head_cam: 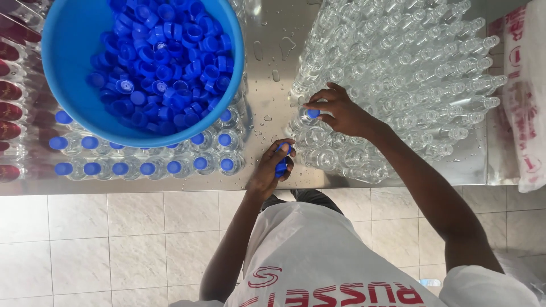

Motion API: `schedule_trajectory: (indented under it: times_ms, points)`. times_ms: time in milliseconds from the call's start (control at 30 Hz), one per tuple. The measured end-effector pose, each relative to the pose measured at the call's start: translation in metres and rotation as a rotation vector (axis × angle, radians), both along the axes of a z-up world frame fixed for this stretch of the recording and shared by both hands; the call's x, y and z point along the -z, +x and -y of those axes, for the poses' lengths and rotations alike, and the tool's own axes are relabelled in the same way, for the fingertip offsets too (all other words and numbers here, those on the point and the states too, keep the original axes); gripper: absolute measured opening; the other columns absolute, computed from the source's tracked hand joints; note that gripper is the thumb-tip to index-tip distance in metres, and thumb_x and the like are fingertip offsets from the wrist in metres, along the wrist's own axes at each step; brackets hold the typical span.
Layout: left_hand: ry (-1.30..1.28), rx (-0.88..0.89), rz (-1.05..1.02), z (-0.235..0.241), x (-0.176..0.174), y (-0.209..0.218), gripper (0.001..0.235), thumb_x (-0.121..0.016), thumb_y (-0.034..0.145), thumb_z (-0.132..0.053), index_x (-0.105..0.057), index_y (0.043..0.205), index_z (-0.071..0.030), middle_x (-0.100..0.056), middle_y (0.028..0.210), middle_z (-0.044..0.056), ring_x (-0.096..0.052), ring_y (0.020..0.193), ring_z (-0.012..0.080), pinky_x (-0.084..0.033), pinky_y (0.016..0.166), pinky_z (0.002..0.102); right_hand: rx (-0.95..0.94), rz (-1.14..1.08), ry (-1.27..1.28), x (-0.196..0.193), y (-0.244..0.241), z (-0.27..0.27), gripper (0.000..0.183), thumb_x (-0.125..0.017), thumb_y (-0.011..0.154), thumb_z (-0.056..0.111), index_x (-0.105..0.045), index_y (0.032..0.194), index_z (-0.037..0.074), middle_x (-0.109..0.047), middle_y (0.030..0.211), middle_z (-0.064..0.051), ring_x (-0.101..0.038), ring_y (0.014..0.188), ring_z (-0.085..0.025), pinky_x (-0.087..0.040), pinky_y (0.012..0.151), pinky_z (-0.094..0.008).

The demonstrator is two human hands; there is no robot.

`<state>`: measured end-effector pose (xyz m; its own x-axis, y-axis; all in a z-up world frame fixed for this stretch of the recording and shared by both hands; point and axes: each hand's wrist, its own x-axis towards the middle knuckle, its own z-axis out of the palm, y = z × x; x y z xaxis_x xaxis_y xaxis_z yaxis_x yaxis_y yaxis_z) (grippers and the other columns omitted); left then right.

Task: The person repeatedly takes blue bottle caps from a blue basin and screws them onto clear plastic water bottles arranged on a metal table. The person handles the caps and bottles by hand, working through rows of bottles to secure the lids.

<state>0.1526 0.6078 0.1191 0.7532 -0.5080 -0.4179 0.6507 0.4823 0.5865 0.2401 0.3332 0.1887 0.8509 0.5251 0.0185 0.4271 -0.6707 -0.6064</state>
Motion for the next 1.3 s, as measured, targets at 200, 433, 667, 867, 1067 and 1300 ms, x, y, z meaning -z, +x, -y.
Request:
schedule_trajectory:
  times_ms: [200,433,667,867,1067,1300]
  points:
    - [-0.042,0.019,-0.031,-0.007,-0.003,0.004,0.054,-0.061,0.111,-0.047,-0.060,0.145,-0.004,-0.064,0.105,0.014,-0.066,0.068,0.0135,-0.044,0.034,0.019,-0.048,-0.076,-0.196,-0.001,0.012,0.001,0.035,-0.080,0.098,0.028,-0.073,0.131,0.016,-0.070,0.129,-0.005,-0.066,0.133,-0.029,-0.020,0.134,-0.064]
    - [-0.068,0.029,0.004,-0.008,-0.011,0.007,0.053,-0.065,0.110,-0.040,-0.059,0.146,-0.001,-0.068,0.110,0.019,-0.067,0.067,0.0139,-0.045,0.033,0.018,-0.153,-0.273,-0.173,0.038,0.055,0.017,0.036,-0.073,0.105,0.047,-0.076,0.128,0.019,-0.079,0.108,-0.007,-0.073,0.117,-0.036,-0.035,0.120,-0.070]
    - [-0.133,0.014,-0.017,0.000,-0.011,0.000,0.049,-0.065,0.111,-0.038,-0.059,0.141,0.000,-0.070,0.117,0.022,-0.068,0.067,0.0134,-0.044,0.033,0.015,-0.169,-0.484,-0.189,0.035,0.069,0.017,0.031,-0.078,0.100,0.051,-0.080,0.125,0.032,-0.076,0.113,0.003,-0.072,0.122,-0.021,-0.035,0.120,-0.063]
    - [-0.155,0.002,0.029,0.009,-0.008,0.000,0.045,-0.062,0.113,-0.039,-0.060,0.133,0.002,-0.070,0.122,0.027,-0.068,0.068,0.0137,-0.044,0.033,0.015,-0.133,-0.064,-0.197,-0.011,0.027,-0.005,0.039,-0.079,0.101,0.048,-0.082,0.121,0.016,-0.076,0.110,-0.013,-0.073,0.111,-0.043,-0.053,0.101,-0.062]
    - [-0.159,0.068,-0.046,0.019,0.019,-0.001,0.045,-0.063,0.113,-0.040,-0.060,0.137,-0.002,-0.071,0.095,0.016,-0.068,0.062,0.0162,-0.044,0.033,0.017,-0.155,-0.097,0.022,-0.039,-0.041,-0.037,0.044,-0.078,0.101,0.047,-0.078,0.128,0.013,-0.073,0.120,-0.007,-0.068,0.121,-0.032,-0.047,0.110,-0.050]
    - [-0.030,0.099,0.033,0.020,-0.008,0.005,0.048,-0.062,0.114,-0.038,-0.060,0.147,-0.002,-0.071,0.102,0.016,-0.070,0.062,0.0158,-0.045,0.032,0.017,0.017,-0.064,-0.125,-0.039,-0.059,-0.009,0.041,-0.079,0.102,0.037,-0.074,0.134,0.013,-0.072,0.124,-0.006,-0.069,0.123,-0.030,-0.053,0.105,-0.047]
